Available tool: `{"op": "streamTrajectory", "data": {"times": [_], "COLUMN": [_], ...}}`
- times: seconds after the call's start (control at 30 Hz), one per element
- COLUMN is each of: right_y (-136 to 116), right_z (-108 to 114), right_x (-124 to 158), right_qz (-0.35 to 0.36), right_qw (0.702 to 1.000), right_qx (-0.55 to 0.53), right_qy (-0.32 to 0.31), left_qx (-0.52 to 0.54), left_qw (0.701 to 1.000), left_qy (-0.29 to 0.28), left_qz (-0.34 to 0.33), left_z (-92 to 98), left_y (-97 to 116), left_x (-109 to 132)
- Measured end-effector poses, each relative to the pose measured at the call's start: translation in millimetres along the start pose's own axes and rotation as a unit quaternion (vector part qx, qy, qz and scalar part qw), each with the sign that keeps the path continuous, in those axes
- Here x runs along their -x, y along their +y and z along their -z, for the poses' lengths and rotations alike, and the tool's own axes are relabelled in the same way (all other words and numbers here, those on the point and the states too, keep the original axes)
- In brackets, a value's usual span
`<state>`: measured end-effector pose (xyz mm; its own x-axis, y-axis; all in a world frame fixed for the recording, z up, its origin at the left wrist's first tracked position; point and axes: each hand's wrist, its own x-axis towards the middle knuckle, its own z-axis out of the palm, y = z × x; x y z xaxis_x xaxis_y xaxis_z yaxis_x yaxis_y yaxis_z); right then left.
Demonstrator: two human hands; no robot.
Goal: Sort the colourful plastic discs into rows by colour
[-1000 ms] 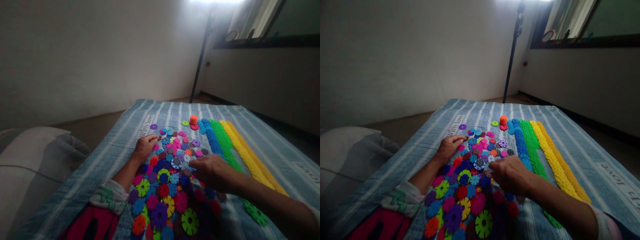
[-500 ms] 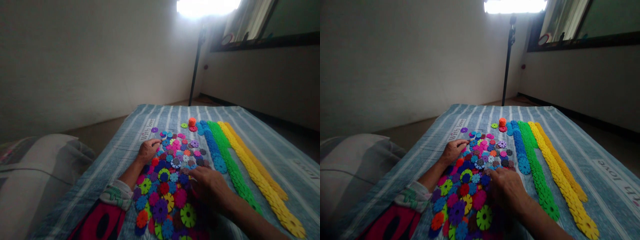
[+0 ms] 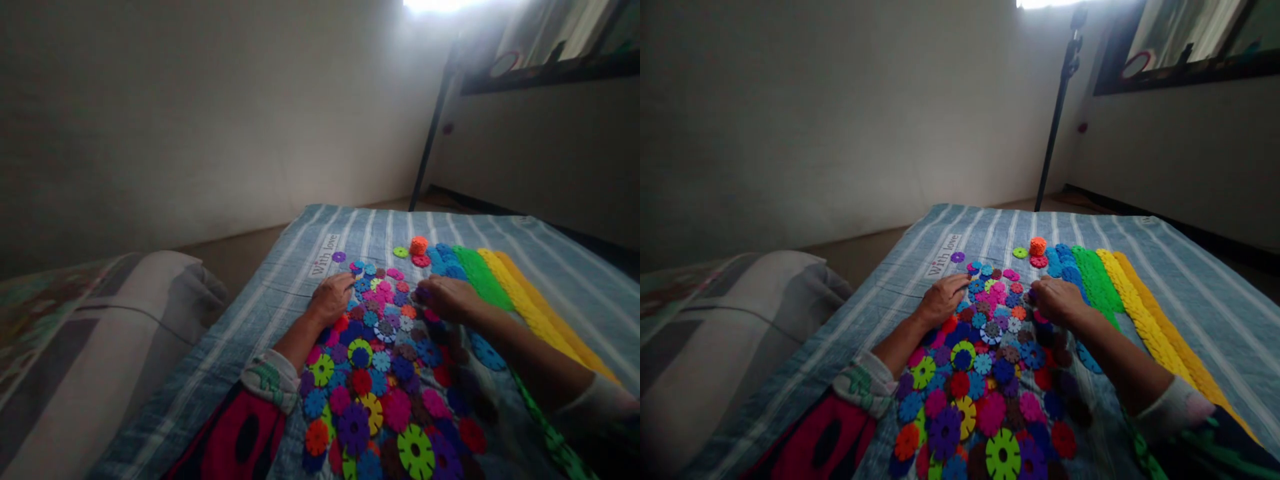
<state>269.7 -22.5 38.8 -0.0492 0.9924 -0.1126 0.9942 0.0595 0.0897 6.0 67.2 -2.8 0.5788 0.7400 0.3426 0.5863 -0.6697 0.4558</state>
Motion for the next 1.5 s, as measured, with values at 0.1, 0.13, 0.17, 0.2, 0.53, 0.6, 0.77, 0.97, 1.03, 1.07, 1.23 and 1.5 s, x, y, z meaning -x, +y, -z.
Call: {"op": "streamTrajectory", "data": {"times": [0.1,0.13,0.17,0.2,0.53,0.6,0.77,0.97,1.03,1.07,1.23,1.5], "right_y": [4.0,4.6,5.1,5.4,-6.3,-11.4,-20.0,-12.9,-5.1,-0.6,18.9,19.6], "right_z": [-3.7,-3.1,-1.9,-0.1,26.8,34.7,40.2,30.8,29.6,29.1,22.1,9.6], "right_x": [-4.8,-6.1,-7.4,-8.8,-33.7,-44.1,-61.9,-51.0,-45.9,-43.7,-37.0,-31.5], "right_qz": [0.008,0.009,0.01,0.011,0.021,0.02,0.031,0.034,0.036,0.039,0.063,0.077], "right_qw": [1.0,1.0,1.0,1.0,0.996,0.993,0.987,0.988,0.988,0.988,0.984,0.992], "right_qx": [-0.005,-0.008,-0.012,-0.015,0.004,-0.002,0.003,0.009,-0.017,-0.037,-0.097,-0.081], "right_qy": [0.005,0.003,-0.001,-0.008,-0.084,-0.117,-0.16,-0.153,-0.146,-0.147,-0.138,-0.057], "left_qx": [-0.045,-0.061,-0.076,-0.09,-0.15,-0.145,-0.134,-0.131,-0.131,-0.131,-0.129,-0.147], "left_qw": [0.999,0.998,0.997,0.995,0.974,0.973,0.973,0.973,0.975,0.975,0.975,0.981], "left_qy": [-0.016,-0.023,-0.032,-0.04,-0.159,-0.169,-0.18,-0.18,-0.173,-0.171,-0.175,-0.122], "left_qz": [-0.014,-0.015,-0.014,-0.007,0.06,0.061,0.055,0.052,0.05,0.049,0.049,0.033], "left_z": [-0.5,-0.3,0.0,0.5,7.4,8.4,8.8,10.4,11.0,11.3,11.6,3.3], "left_y": [2.9,4.2,5.6,6.9,11.8,11.0,7.9,9.0,9.6,9.8,9.5,5.2], "left_x": [1.4,2.4,3.6,4.9,11.5,11.3,11.4,12.7,13.2,13.3,12.7,13.3]}}
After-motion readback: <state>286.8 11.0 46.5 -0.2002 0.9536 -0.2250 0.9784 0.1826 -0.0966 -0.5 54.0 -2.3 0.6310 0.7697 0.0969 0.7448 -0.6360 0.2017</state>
